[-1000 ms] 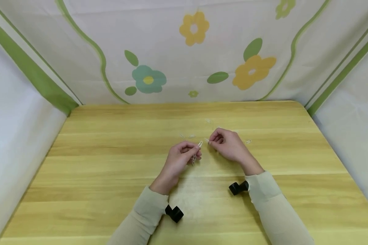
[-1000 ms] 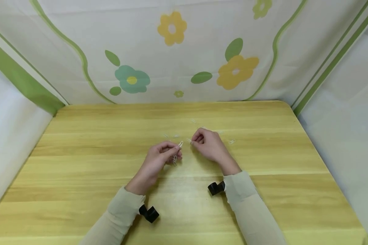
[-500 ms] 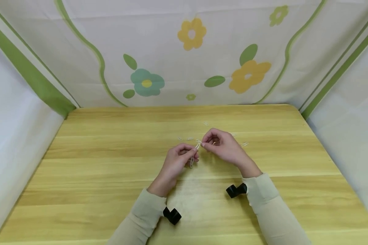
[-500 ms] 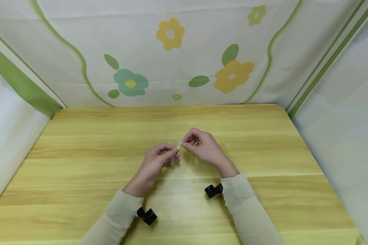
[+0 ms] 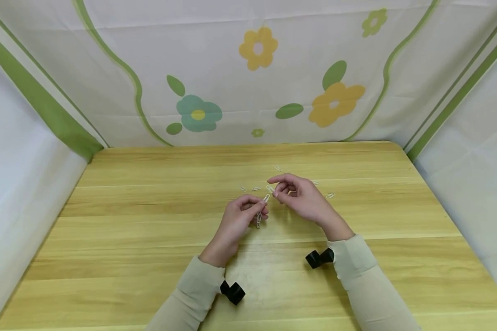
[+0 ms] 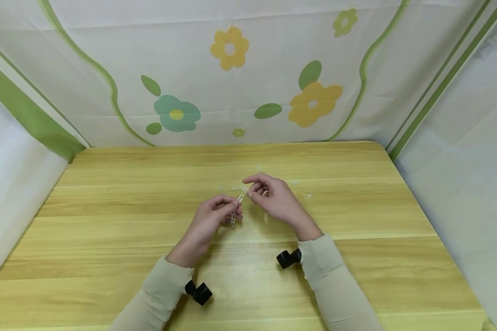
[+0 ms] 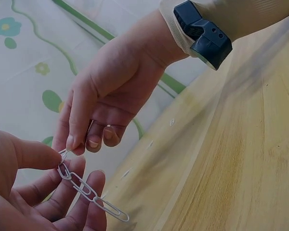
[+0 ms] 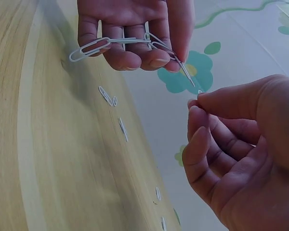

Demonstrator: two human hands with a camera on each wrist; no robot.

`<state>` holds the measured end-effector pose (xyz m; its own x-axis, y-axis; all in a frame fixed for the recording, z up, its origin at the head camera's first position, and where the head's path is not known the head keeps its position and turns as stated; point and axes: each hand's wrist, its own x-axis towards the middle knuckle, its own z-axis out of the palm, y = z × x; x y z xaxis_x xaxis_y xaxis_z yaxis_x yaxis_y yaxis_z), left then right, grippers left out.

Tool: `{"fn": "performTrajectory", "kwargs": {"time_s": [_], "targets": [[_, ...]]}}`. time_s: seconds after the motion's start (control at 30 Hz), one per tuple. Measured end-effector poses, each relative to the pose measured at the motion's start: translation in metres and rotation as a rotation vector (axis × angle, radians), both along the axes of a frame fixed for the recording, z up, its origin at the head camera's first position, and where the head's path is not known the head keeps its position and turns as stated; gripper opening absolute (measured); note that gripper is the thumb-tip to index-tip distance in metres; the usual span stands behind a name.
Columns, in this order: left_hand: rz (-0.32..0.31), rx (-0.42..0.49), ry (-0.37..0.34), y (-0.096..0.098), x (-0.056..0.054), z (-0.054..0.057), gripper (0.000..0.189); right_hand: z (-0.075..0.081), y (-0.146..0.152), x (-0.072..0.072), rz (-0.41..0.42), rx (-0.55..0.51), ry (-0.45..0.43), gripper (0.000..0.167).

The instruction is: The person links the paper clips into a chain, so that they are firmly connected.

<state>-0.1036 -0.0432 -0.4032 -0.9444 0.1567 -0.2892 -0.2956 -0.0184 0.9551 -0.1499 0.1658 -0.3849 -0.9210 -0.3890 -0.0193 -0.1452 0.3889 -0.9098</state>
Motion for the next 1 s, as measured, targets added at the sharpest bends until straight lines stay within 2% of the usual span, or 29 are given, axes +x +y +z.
{"fn": "performTrajectory", "kwargs": {"time_s": [1.0], "targets": [[0.01,0.01,-0.014,-0.001,-0.0011,0.0022,0.028,0.0012,0.0002,0.0022,-0.022,-0.037,-0.011,0.033]]}}
